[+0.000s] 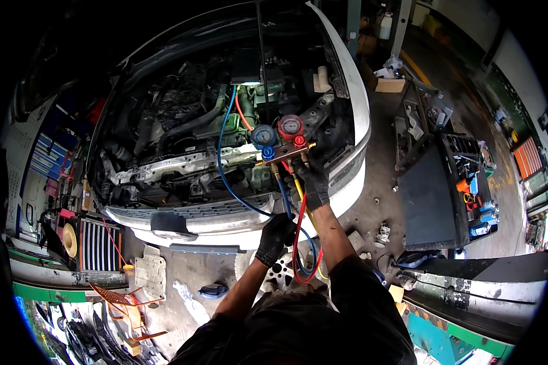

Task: The person connects the blue and red hoses of a manifold gauge set to the air conditioning system ports inside a car's engine bay and then monitors the pressure gauges while turning the valves.

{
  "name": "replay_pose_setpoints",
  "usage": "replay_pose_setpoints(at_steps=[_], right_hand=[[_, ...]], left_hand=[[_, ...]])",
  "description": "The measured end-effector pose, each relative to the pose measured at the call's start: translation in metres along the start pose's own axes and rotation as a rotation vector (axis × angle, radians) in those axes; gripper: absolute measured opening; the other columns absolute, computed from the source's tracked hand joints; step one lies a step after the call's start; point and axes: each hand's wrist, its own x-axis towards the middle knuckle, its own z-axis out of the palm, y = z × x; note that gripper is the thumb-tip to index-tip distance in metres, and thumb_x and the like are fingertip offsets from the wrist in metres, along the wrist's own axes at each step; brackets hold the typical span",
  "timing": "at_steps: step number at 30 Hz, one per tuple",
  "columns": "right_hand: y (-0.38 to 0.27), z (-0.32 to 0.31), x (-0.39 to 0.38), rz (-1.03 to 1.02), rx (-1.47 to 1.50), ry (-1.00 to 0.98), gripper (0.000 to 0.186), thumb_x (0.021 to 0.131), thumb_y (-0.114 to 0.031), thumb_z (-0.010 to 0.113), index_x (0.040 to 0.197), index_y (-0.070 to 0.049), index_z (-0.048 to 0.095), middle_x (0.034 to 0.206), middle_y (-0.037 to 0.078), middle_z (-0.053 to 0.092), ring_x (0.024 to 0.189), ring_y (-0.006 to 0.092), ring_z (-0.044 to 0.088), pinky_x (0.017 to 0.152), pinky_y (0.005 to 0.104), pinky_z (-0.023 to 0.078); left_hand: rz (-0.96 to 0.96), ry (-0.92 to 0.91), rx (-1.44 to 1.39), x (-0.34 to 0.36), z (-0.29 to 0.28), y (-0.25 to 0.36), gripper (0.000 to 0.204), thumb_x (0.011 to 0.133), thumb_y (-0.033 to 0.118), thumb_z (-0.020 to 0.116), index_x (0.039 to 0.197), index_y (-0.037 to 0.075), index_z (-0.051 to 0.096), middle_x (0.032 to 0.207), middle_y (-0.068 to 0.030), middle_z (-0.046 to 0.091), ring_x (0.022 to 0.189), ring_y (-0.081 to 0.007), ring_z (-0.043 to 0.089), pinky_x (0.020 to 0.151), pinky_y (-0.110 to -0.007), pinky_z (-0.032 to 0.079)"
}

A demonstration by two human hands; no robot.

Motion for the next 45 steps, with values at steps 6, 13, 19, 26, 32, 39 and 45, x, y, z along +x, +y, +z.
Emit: replay_pose_setpoints(at_steps=[6, 13, 19, 26, 32, 39, 45], right_hand=[[0.001, 0.004, 0.0, 0.007, -0.168, 0.118, 0.029, 0.08, -0.004, 0.055, 0.109, -0.001, 0.06, 0.09, 0.01, 0.065, 0.067, 0.0209, 0.064, 0.05, 0.03, 0.054], [-0.009, 0.014, -0.004, -0.041, -0.217, 0.05, 0.026, 0.079, -0.005, 0.057, 0.105, 0.0, 0.062, 0.088, 0.009, 0.065, 0.066, 0.0191, 0.063, 0.053, 0.0289, 0.054], [-0.021, 0.026, 0.016, -0.097, -0.184, -0.035, 0.026, 0.079, -0.005, 0.058, 0.105, -0.001, 0.062, 0.089, 0.008, 0.065, 0.077, 0.0178, 0.063, 0.062, 0.0297, 0.055], [-0.017, 0.032, 0.001, -0.046, -0.031, -0.016, 0.026, 0.078, 0.001, 0.054, 0.103, 0.0, 0.06, 0.085, 0.011, 0.064, 0.064, 0.0229, 0.064, 0.049, 0.0302, 0.054], [0.007, 0.032, -0.043, 0.066, 0.049, 0.07, 0.025, 0.08, -0.002, 0.06, 0.105, -0.003, 0.06, 0.086, 0.008, 0.065, 0.069, 0.019, 0.064, 0.052, 0.0312, 0.055], [0.038, -0.007, -0.092, -0.356, -1.472, 0.018, 0.023, 0.086, -0.026, 0.054, 0.083, -0.006, 0.064, 0.074, 0.009, 0.063, 0.057, 0.0167, 0.06, 0.056, 0.0321, 0.049], [0.089, -0.063, -0.149, 0.038, -0.931, 0.093, 0.034, 0.078, -0.026, 0.067, 0.101, -0.002, 0.061, 0.091, 0.009, 0.066, 0.086, 0.0169, 0.063, 0.075, 0.031, 0.049]], left_hand=[[0.248, 0.095, 0.211, 0.012, -0.008, -0.02, 0.016, 0.086, 0.011, 0.057, 0.098, 0.001, 0.057, 0.073, -0.0066, 0.058, 0.057, -0.0102, 0.057, 0.05, -0.027, 0.044], [0.213, 0.03, 0.16, -0.009, -0.004, 0.0, 0.019, 0.087, 0.01, 0.056, 0.103, 0.001, 0.054, 0.072, -0.0041, 0.058, 0.054, -0.0109, 0.054, 0.049, -0.026, 0.043], [0.306, 0.088, 0.141, 0.009, -0.005, 0.015, 0.022, 0.087, 0.009, 0.056, 0.108, 0.003, 0.057, 0.075, -0.0021, 0.059, 0.058, -0.0087, 0.054, 0.05, -0.024, 0.045], [0.193, 0.01, 0.103, -0.004, -0.006, 0.035, 0.017, 0.087, 0.011, 0.055, 0.102, 0.002, 0.057, 0.073, -0.0026, 0.059, 0.053, -0.0087, 0.051, 0.049, -0.024, 0.043], [0.244, 0.035, 0.283, -0.032, -0.031, -0.012, 0.019, 0.088, 0.008, 0.053, 0.106, 0.002, 0.054, 0.073, -0.0037, 0.058, 0.064, -0.0114, 0.056, 0.058, -0.026, 0.046], [0.05, 0.012, 0.258, -0.046, -0.075, -0.03, 0.022, 0.086, 0.005, 0.056, 0.107, 0.002, 0.058, 0.074, -0.0025, 0.058, 0.063, -0.009, 0.054, 0.058, -0.024, 0.045], [0.129, -0.076, 0.525, -0.053, -0.081, -0.078, 0.013, 0.086, 0.015, 0.052, 0.094, 0.007, 0.059, 0.082, -0.008, 0.063, 0.076, -0.0287, 0.062, 0.065, -0.035, 0.049]])
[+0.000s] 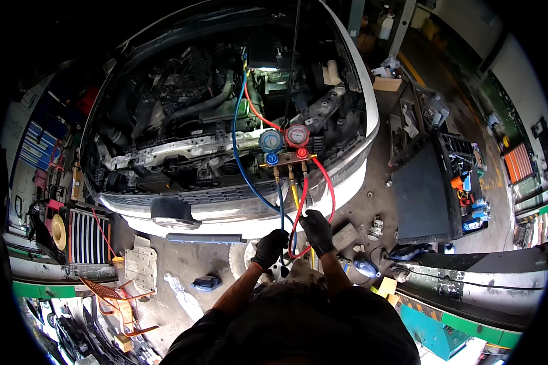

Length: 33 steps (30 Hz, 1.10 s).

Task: The person connects the blue and red hoses of a manifold gauge set to the air conditioning system ports inside a car's engine bay and then monitors the pressure gauges while turning the valves.

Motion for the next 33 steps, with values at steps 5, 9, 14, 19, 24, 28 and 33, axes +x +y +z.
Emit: replay_pose_setpoints(at_steps=[5, 9, 14, 19, 24, 28, 33], right_hand=[[-0.024, 0.006, 0.002, -0.154, -0.274, 0.009, 0.034, 0.081, -0.032, 0.064, 0.099, -0.004, 0.061, 0.092, 0.009, 0.063, 0.085, 0.022, 0.061, 0.074, 0.0322, 0.048], [-0.032, 0.006, -0.007, -0.127, -0.293, -0.084, 0.036, 0.08, -0.023, 0.068, 0.107, -0.004, 0.056, 0.089, 0.008, 0.064, 0.079, 0.0168, 0.063, 0.069, 0.0299, 0.05], [0.019, 0.004, -0.033, -0.001, 0.516, -0.083, 0.035, 0.079, -0.003, 0.064, 0.112, -0.005, 0.052, 0.083, 0.005, 0.064, 0.069, 0.0126, 0.061, 0.059, 0.0242, 0.049], [0.086, -0.024, -0.037, 0.164, -0.586, 0.147, 0.016, 0.071, -0.018, 0.056, 0.064, -0.005, 0.062, 0.061, 0.008, 0.061, 0.056, 0.0225, 0.061, 0.056, 0.035, 0.048], [0.162, 0.003, -0.065, 0.342, -0.271, -0.195, 0.041, 0.072, -0.03, 0.067, 0.105, -0.006, 0.06, 0.105, 0.016, 0.062, 0.097, 0.0324, 0.059, 0.079, 0.0399, 0.047], [0.164, 0.014, -0.125, 0.235, -0.369, -0.229, 0.04, 0.079, -0.043, 0.061, 0.087, -0.004, 0.064, 0.083, 0.018, 0.064, 0.08, 0.0314, 0.062, 0.07, 0.0398, 0.047], [0.155, -0.04, -0.253, 0.479, -0.552, 0.087, 0.045, 0.081, -0.048, 0.057, 0.081, -0.004, 0.065, 0.074, 0.017, 0.065, 0.073, 0.0325, 0.063, 0.063, 0.0421, 0.046]], left_hand=[[0.044, -0.03, 0.307, 0.002, 0.014, -0.044, 0.018, 0.087, 0.025, 0.051, 0.084, 0.009, 0.057, 0.079, -0.0138, 0.062, 0.075, -0.0353, 0.06, 0.061, -0.043, 0.046], [-0.041, -0.067, 0.289, -0.035, 0.013, -0.086, 0.024, 0.089, 0.033, 0.049, 0.091, 0.012, 0.061, 0.071, -0.0129, 0.062, 0.07, -0.0328, 0.062, 0.059, -0.042, 0.046], [-0.358, -0.007, 0.14, -0.071, 0.016, -0.144, 0.032, 0.089, 0.036, 0.054, 0.097, 0.007, 0.065, 0.081, -0.0054, 0.066, 0.07, -0.0136, 0.063, 0.06, -0.032, 0.048], [-0.367, -0.056, 0.101, -0.083, 0.01, -0.151, 0.04, 0.089, 0.041, 0.054, 0.111, 0.008, 0.06, 0.087, -0.0066, 0.068, 0.082, -0.0162, 0.064, 0.071, -0.031, 0.048], [-0.385, -0.204, 0.135, -0.086, -0.002, -0.109, 0.037, 0.089, 0.04, 0.052, 0.111, 0.01, 0.056, 0.093, -0.0117, 0.066, 0.089, -0.0276, 0.063, 0.075, -0.039, 0.047], [-0.1, -0.115, 0.237, -0.102, 0.006, -0.142, 0.036, 0.089, 0.038, 0.05, 0.109, 0.009, 0.056, 0.103, -0.0131, 0.064, 0.092, -0.0318, 0.062, 0.077, -0.042, 0.048], [0.197, -0.323, 0.212, -0.085, 0.02, -0.078, 0.029, 0.089, 0.022, 0.05, 0.112, 0.006, 0.057, 0.102, -0.0143, 0.063, 0.092, -0.0299, 0.061, 0.077, -0.037, 0.049]])
